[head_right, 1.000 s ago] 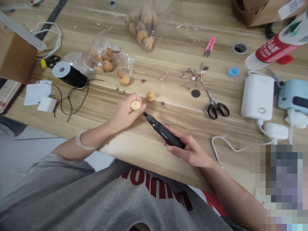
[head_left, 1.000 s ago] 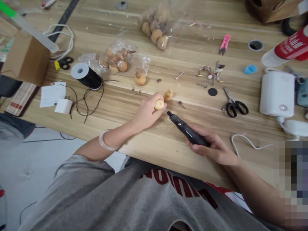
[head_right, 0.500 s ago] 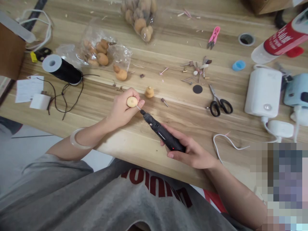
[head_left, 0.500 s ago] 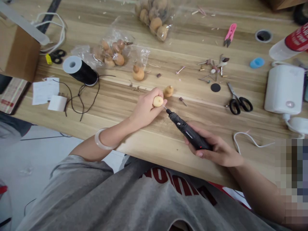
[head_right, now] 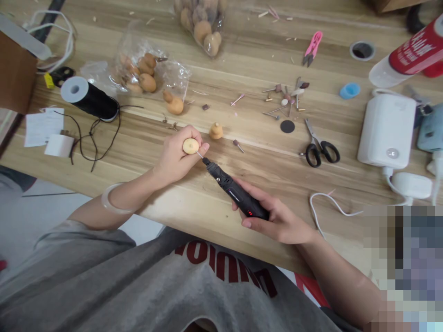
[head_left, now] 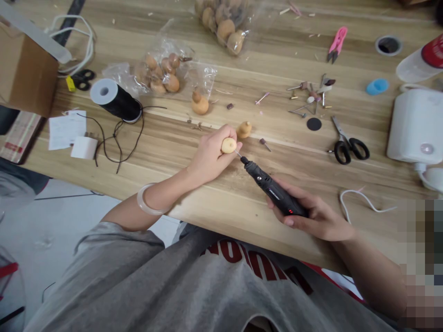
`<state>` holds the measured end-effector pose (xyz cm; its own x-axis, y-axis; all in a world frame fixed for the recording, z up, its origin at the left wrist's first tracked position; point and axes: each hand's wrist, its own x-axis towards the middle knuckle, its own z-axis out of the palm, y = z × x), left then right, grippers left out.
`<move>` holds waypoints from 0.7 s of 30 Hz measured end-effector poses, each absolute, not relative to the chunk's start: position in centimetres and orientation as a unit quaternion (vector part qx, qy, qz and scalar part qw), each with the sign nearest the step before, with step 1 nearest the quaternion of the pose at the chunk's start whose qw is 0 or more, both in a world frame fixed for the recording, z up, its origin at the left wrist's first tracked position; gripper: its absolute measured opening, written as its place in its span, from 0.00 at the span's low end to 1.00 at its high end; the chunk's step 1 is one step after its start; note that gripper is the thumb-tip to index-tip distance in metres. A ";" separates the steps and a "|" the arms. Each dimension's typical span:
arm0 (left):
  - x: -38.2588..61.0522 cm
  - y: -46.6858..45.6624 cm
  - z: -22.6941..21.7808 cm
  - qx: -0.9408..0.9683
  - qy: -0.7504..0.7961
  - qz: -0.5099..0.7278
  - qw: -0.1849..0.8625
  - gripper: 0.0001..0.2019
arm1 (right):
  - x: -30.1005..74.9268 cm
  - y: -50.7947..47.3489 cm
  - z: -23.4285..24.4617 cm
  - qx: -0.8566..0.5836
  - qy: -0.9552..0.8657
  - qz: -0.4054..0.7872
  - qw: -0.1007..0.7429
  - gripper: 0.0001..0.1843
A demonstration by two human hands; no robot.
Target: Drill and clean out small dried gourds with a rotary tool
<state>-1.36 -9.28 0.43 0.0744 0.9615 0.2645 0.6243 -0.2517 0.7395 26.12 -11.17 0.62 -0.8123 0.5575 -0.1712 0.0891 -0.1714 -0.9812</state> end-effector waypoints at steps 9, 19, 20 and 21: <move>-1.3 -9.4 0.5 0.696 0.571 0.372 0.226 0.08 | 26.3 -11.3 0.3 -0.258 -0.631 0.714 0.160 0.38; -1.4 -9.4 0.4 0.701 0.572 0.363 0.221 0.07 | 26.1 -11.4 0.6 -0.270 -0.627 0.716 0.146 0.39; -1.4 -9.4 0.4 0.702 0.571 0.364 0.220 0.07 | 26.1 -11.4 0.5 -0.270 -0.626 0.717 0.147 0.39; -1.4 -9.4 0.4 0.703 0.569 0.365 0.220 0.07 | 26.1 -11.4 0.5 -0.270 -0.625 0.717 0.147 0.39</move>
